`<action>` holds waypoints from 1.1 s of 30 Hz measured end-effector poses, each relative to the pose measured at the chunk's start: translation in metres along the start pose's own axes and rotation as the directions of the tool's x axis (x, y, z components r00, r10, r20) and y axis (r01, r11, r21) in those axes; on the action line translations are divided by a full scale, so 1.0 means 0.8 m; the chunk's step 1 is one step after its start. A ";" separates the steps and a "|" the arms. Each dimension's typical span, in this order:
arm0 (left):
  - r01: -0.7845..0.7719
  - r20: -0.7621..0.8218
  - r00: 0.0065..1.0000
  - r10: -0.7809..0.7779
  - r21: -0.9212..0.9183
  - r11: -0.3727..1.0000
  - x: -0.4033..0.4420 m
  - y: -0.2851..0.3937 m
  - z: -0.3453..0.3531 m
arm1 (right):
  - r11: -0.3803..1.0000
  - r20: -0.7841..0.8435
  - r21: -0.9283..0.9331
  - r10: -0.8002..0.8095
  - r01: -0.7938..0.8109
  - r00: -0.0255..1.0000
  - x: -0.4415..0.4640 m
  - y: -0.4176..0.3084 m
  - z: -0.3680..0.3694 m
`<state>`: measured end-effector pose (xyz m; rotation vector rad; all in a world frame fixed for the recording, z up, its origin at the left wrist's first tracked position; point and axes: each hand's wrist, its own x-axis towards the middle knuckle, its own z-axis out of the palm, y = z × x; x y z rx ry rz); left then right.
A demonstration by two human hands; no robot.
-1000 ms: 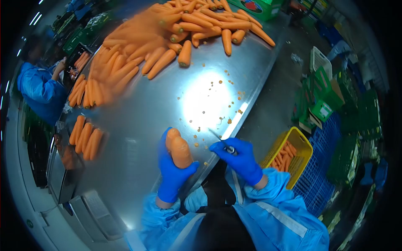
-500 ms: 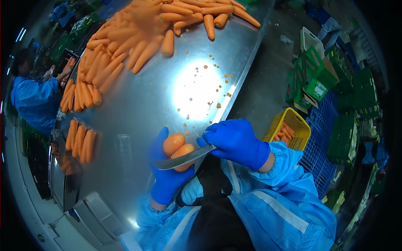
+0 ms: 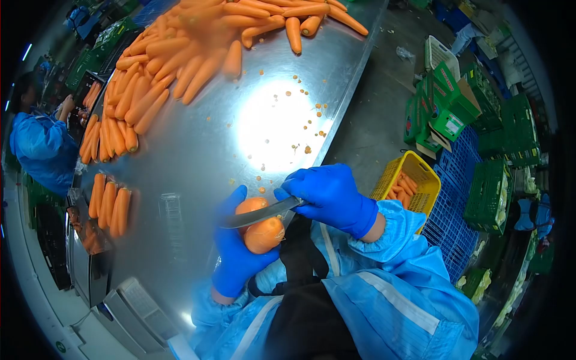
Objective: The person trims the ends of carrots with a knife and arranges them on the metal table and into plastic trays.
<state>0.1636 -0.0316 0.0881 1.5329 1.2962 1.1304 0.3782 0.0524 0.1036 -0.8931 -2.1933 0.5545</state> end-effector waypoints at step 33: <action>-0.176 0.018 0.849 -0.528 -0.933 -0.315 0.010 -0.052 -0.030 | 0.949 -0.097 0.132 0.300 -0.287 0.949 -0.012 0.030 0.046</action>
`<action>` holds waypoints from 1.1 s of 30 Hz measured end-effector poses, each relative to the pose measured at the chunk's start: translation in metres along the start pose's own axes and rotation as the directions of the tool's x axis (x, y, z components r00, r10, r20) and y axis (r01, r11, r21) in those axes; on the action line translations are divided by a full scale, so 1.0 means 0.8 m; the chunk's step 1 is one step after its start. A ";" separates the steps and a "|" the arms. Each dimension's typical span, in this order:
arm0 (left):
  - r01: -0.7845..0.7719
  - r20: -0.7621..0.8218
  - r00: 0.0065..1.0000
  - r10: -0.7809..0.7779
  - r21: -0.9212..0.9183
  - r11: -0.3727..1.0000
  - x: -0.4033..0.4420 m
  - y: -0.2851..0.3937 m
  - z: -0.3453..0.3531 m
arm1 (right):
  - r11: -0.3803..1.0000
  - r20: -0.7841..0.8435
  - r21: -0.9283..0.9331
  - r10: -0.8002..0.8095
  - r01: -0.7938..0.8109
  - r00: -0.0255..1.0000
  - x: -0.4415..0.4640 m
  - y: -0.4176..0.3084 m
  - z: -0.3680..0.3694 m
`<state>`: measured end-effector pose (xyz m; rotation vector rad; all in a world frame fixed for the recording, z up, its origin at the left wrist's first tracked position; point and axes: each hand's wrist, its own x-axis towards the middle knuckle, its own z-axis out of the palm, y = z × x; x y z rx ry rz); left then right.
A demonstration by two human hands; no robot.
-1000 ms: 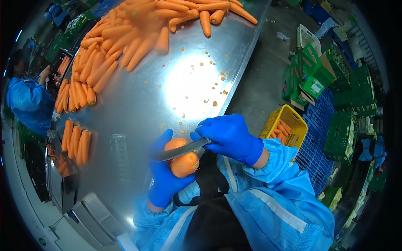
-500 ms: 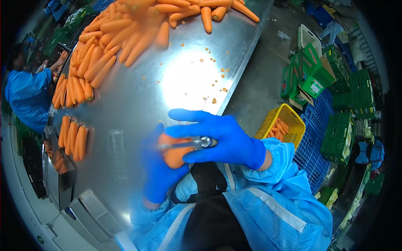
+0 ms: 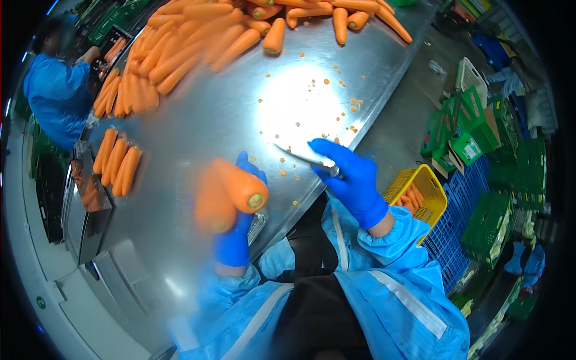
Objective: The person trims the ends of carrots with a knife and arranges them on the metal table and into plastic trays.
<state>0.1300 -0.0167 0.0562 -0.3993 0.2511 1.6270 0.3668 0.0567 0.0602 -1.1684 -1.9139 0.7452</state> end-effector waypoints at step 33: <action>-0.485 0.041 0.733 0.679 0.731 0.480 -0.060 0.298 -0.163 | 0.571 0.758 0.266 0.374 -0.777 0.534 0.081 -0.111 0.287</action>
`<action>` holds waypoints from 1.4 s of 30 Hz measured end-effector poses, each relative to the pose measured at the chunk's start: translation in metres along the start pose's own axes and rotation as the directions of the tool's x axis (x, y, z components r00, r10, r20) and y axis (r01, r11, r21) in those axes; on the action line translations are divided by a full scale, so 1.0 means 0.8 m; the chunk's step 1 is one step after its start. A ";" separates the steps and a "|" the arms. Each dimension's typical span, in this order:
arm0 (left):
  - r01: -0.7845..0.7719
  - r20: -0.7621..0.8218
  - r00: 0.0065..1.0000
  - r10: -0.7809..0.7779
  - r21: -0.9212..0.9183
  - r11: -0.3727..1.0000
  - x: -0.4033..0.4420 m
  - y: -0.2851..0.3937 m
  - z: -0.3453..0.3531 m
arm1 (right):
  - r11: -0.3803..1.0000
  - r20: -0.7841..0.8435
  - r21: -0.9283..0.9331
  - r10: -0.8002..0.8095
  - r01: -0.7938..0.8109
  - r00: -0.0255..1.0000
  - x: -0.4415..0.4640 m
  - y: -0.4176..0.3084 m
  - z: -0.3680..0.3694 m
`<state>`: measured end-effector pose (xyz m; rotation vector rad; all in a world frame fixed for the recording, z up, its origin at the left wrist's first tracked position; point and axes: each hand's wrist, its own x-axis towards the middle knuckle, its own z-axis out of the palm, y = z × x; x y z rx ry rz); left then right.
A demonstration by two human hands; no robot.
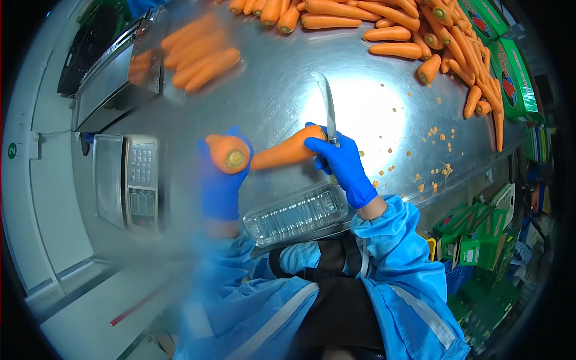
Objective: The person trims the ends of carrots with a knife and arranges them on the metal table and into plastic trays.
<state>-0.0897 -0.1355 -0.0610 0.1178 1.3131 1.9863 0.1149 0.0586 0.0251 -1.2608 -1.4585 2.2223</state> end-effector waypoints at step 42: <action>-0.076 0.340 0.859 0.383 0.824 -0.562 0.140 0.021 0.022 | 0.986 -0.191 0.086 0.156 -0.142 0.969 -0.072 0.053 -0.097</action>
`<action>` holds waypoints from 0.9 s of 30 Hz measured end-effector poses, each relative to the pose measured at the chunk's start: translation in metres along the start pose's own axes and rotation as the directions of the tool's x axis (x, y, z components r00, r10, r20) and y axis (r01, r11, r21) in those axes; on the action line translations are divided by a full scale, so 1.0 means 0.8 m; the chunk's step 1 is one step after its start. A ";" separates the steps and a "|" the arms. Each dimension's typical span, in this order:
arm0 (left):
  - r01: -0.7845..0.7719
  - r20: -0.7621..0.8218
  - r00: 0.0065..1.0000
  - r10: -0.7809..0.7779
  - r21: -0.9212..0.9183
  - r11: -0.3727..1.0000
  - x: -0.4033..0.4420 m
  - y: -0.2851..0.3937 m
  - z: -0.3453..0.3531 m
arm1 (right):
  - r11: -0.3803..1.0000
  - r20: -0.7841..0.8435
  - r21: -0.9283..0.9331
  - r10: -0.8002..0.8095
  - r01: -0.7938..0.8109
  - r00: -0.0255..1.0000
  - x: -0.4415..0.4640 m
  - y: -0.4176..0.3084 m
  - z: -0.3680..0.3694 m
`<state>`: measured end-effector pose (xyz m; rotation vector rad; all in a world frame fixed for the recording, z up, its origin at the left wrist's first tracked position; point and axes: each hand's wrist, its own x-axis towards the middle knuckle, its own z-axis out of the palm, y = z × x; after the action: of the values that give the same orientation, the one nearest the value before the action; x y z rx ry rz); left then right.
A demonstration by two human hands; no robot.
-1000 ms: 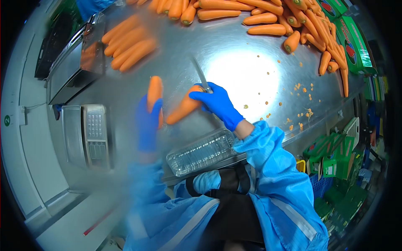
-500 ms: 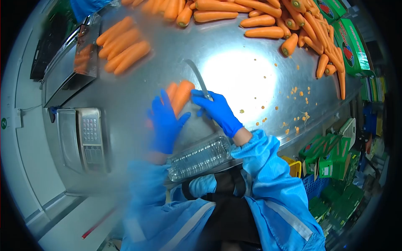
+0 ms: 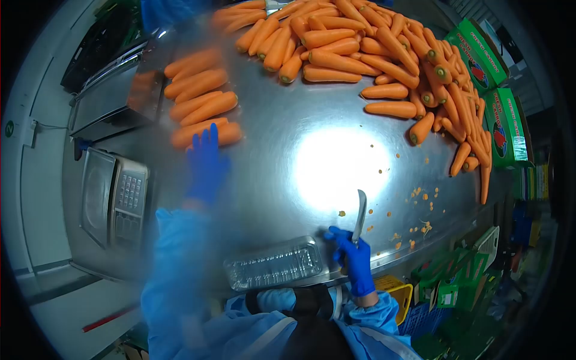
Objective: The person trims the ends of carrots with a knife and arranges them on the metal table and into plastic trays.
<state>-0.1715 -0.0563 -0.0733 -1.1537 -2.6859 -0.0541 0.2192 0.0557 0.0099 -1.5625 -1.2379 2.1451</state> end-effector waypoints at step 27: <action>0.010 0.258 0.885 0.387 -0.842 0.539 -0.248 0.078 -0.089 | 0.979 0.081 0.041 -0.203 0.200 0.976 -0.085 0.066 0.016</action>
<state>0.0191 -0.1633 -0.0494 -1.8960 -2.8973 -1.3434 0.2517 -0.0248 0.0193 -1.2842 -1.3185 2.1093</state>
